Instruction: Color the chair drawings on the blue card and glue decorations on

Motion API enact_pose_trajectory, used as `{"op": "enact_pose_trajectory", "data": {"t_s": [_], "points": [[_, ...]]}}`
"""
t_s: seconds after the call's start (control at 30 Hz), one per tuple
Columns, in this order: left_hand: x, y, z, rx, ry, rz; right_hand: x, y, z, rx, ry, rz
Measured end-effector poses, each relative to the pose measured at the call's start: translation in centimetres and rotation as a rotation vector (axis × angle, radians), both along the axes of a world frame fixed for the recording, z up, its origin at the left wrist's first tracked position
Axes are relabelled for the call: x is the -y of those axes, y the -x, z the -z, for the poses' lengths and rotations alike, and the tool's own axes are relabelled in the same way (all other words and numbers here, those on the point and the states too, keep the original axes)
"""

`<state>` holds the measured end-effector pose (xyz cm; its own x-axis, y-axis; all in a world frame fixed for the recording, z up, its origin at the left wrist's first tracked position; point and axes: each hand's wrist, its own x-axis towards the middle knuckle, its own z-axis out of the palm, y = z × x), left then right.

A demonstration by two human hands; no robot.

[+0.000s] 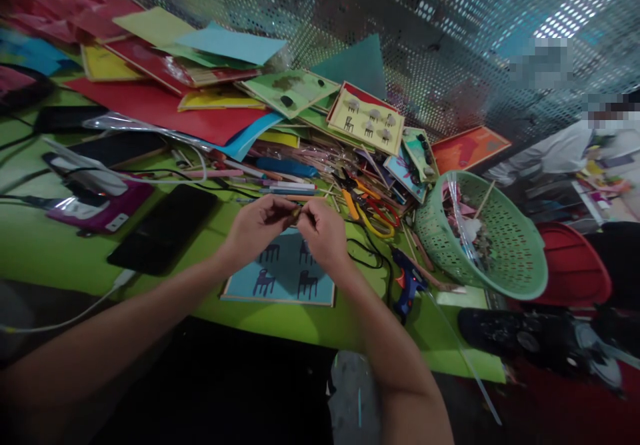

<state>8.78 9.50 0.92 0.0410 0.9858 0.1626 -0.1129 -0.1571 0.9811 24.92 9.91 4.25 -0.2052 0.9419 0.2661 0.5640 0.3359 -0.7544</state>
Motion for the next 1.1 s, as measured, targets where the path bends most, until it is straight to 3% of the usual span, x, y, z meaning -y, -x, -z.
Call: {"op": "enact_pose_trajectory", "data": {"t_s": [0.2, 0.43, 0.57, 0.73, 0.83, 0.93, 1.1], "points": [[-0.2, -0.3, -0.6, 0.302, 0.208, 0.062, 0.0, 0.2, -0.1, -0.231, 0.118, -0.013], [-0.3, 0.0, -1.0, 0.414, 0.338, 0.095, -0.4, 0.1, 0.2, -0.478, 0.251, -0.040], [-0.7, 0.5, -1.2, 0.489, 0.383, 0.057, -0.6, -0.3, 0.1, -0.651, 0.282, -0.086], [-1.0, 1.3, -1.7, 0.572, 0.398, -0.058, -1.3, -1.8, 0.0, -0.717, 0.236, -0.001], [-1.1, 1.8, -2.0, 0.585, 0.389, -0.122, -2.0, -2.6, 0.1, -0.634, 0.192, 0.041], [-1.4, 2.3, -1.9, 0.490, 0.356, -0.128, -2.4, -2.9, 0.4, -0.348, 0.115, 0.046], [-1.8, 3.1, -1.2, 0.021, 0.164, -0.103, -2.4, -2.6, 1.4, 0.195, -0.023, -0.106]]}}
